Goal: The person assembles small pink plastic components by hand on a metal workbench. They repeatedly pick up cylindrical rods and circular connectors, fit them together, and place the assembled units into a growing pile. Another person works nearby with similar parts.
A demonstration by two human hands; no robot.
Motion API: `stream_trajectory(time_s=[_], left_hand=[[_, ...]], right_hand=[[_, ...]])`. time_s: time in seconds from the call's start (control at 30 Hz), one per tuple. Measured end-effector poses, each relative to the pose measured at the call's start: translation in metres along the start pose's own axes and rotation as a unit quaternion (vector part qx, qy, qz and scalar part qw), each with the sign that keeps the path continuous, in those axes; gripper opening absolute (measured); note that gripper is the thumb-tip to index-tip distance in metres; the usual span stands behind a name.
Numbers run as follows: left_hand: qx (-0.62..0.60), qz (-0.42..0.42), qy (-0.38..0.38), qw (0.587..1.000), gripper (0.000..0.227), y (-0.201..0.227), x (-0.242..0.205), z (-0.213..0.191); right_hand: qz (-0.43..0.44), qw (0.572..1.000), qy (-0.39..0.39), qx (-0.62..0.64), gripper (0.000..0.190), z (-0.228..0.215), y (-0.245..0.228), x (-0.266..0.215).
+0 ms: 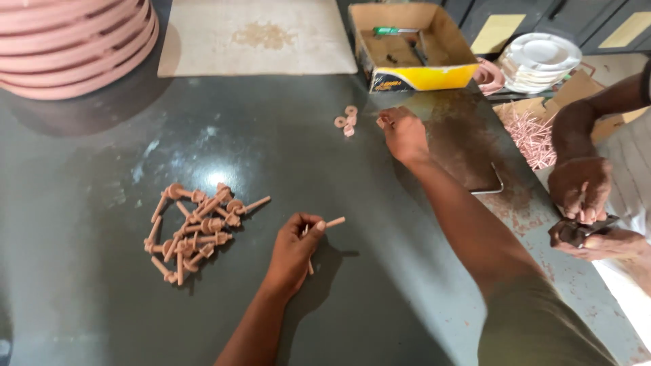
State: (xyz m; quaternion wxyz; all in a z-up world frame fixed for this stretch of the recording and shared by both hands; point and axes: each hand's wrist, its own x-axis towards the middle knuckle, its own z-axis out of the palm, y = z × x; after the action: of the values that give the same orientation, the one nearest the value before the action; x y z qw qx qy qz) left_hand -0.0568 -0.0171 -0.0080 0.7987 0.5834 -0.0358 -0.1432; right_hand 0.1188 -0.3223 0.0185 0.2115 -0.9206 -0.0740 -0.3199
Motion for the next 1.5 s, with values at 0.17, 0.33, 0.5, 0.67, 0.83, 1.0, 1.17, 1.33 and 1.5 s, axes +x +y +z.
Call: stream_trajectory(time_s=[0.17,0.33,0.5,0.67,0.83,1.0,1.17,1.33,1.5], left_hand=[[0.015,-0.01,0.036,0.999,0.016,-0.004,-0.001,0.0],[0.041,0.057,0.05,0.996,0.014,-0.007,-0.002,0.002],[0.082,0.088,0.031,0.992,0.009,-0.015,0.001,0.002],[0.167,0.175,0.023,0.97,0.008,-0.014,-0.004,0.007],[0.2,0.229,0.003,0.953,0.01,-0.007,-0.008,0.008],[0.174,0.172,-0.014,0.97,0.008,-0.007,-0.006,0.006],[0.147,0.171,-0.029,0.974,0.009,-0.012,-0.004,0.005],[0.145,0.164,0.011,0.976,0.01,-0.015,0.0,-0.005],[0.146,0.172,0.011,0.974,0.009,-0.015,0.0,-0.006]], right_hand=[[0.133,0.869,-0.187,0.439,0.019,-0.058,-0.076,-0.073],[0.08,0.861,-0.211,0.457,0.023,-0.082,-0.127,-0.123],[0.09,0.908,-0.18,0.367,0.021,-0.08,-0.149,-0.142],[0.068,0.908,-0.16,0.381,0.019,-0.075,-0.148,-0.158],[0.234,0.836,-0.322,0.379,0.038,-0.07,-0.103,-0.172],[0.202,0.822,-0.285,0.449,0.067,-0.083,-0.069,-0.181],[0.165,0.877,-0.221,0.393,0.047,-0.095,-0.112,-0.173],[-0.047,0.945,-0.323,0.002,0.06,-0.119,-0.16,-0.19],[-0.09,0.96,-0.262,-0.04,0.048,-0.127,-0.163,-0.223]])
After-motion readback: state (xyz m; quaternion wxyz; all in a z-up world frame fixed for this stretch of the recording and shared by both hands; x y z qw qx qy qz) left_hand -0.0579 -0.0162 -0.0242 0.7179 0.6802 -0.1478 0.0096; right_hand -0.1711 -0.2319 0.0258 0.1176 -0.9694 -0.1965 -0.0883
